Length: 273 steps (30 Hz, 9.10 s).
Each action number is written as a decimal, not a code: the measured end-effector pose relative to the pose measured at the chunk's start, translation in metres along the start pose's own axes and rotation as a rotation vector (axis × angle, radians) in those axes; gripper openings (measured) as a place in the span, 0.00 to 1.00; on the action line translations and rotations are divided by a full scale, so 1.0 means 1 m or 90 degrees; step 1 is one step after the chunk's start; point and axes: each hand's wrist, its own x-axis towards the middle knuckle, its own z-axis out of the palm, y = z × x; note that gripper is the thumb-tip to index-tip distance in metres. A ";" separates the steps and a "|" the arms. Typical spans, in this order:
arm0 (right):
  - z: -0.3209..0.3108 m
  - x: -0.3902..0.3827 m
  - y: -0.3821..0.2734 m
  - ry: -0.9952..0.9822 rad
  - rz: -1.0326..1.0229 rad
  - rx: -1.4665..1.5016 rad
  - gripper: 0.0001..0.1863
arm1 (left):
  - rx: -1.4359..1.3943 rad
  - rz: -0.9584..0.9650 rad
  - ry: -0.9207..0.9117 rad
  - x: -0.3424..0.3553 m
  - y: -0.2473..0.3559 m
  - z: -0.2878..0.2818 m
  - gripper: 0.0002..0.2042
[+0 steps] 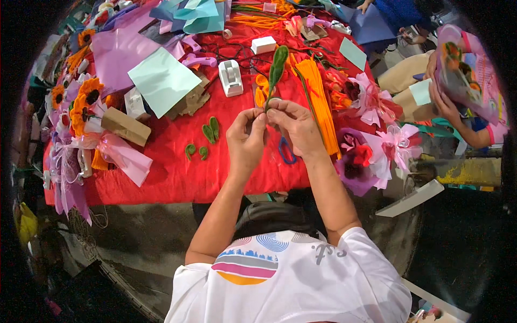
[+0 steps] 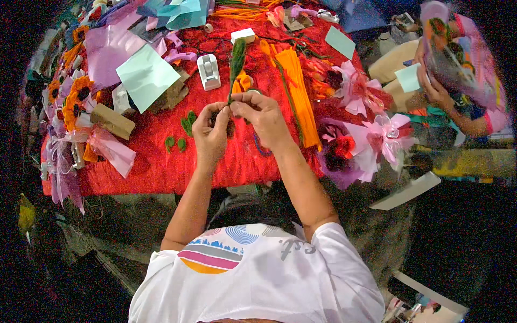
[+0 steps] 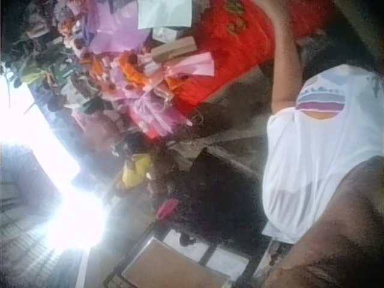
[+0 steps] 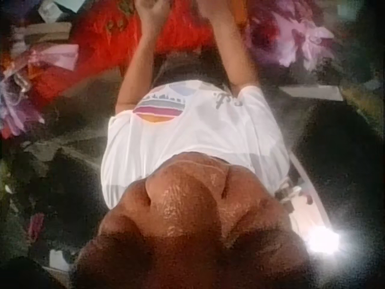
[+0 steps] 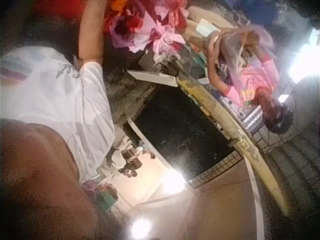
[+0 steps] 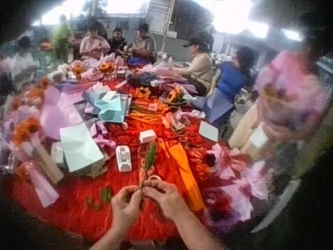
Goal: The person is assembling a decorative plant by attaching small green fabric leaves to a central stem. They wrap green tape around the stem to secure each leaf and then attach a green circular base to the bottom.
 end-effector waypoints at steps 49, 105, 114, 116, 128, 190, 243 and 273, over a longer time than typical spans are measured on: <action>-0.001 -0.008 0.034 0.069 0.010 -0.055 0.05 | 0.751 0.061 0.113 -0.002 -0.023 -0.108 0.09; 0.032 -0.007 0.025 0.060 -0.194 -0.221 0.04 | -0.014 0.098 0.057 0.002 -0.003 -0.024 0.04; 0.030 -0.006 0.023 0.050 -0.211 -0.218 0.05 | -0.089 -0.027 -0.005 0.009 0.003 -0.033 0.04; 0.029 -0.006 0.023 0.049 -0.207 -0.214 0.05 | -0.147 -0.065 -0.025 0.011 0.004 -0.034 0.04; 0.023 -0.006 0.023 0.060 -0.233 -0.311 0.06 | -0.162 -0.103 -0.086 0.016 0.008 -0.039 0.03; 0.004 -0.040 -0.067 -0.058 -0.158 0.021 0.07 | -0.118 -0.161 -0.132 -0.002 0.075 0.030 0.03; 0.011 -0.043 -0.063 0.023 -0.330 -0.396 0.10 | -0.087 -0.012 -0.074 -0.007 0.059 0.023 0.06; -0.005 -0.032 -0.084 -0.155 -0.487 -0.488 0.07 | 0.138 0.033 -0.151 -0.005 0.092 0.006 0.08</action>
